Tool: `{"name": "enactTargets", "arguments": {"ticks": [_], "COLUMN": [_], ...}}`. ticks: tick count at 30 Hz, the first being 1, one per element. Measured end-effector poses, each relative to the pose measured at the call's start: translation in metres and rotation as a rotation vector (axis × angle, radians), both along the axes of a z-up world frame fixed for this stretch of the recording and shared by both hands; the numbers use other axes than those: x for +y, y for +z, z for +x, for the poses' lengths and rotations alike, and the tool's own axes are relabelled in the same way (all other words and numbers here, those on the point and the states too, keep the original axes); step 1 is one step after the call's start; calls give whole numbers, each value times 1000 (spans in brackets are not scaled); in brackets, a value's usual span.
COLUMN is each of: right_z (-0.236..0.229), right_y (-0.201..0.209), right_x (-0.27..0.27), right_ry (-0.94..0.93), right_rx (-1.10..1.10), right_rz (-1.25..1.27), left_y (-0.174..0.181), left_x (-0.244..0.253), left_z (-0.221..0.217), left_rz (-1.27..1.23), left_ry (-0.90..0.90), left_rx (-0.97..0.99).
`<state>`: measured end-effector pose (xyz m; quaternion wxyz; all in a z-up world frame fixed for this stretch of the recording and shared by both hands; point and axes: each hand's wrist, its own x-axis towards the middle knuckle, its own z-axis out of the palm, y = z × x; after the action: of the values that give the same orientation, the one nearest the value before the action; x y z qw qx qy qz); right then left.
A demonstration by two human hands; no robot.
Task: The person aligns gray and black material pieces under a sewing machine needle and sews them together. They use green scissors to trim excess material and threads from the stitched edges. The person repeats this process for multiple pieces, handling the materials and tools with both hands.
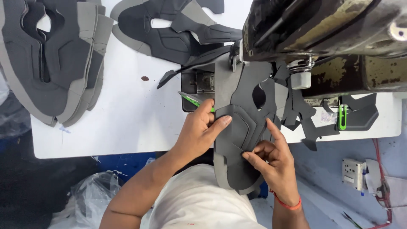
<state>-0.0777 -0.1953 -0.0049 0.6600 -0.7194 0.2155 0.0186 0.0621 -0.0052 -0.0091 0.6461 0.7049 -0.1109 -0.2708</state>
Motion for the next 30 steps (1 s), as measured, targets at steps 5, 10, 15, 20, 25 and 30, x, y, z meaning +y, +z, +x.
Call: {"name": "enactTargets", "arguments": {"ticks": [5, 10, 15, 20, 25, 30], "right_z": [18, 35, 50, 62, 77, 88], "right_y": [3, 4, 7, 9, 15, 16], "right_x": [-2, -4, -6, -11, -17, -26], "right_ry": [-12, -3, -3, -2, 1, 33], "right_rx": [-7, -12, -44, -74, -90, -65], "right_rz": [33, 46, 52, 56, 56, 42], "left_y": [5, 3, 5, 0, 3, 12], "left_x": [-6, -9, -14, -19, -25, -28], "left_z": [15, 32, 48, 60, 72, 80], "left_rz": [-85, -113, -52, -13, -84, 57], "left_ry": [21, 23, 20, 39, 43, 51], "left_rx": [48, 39, 32, -16, -11, -52]}}
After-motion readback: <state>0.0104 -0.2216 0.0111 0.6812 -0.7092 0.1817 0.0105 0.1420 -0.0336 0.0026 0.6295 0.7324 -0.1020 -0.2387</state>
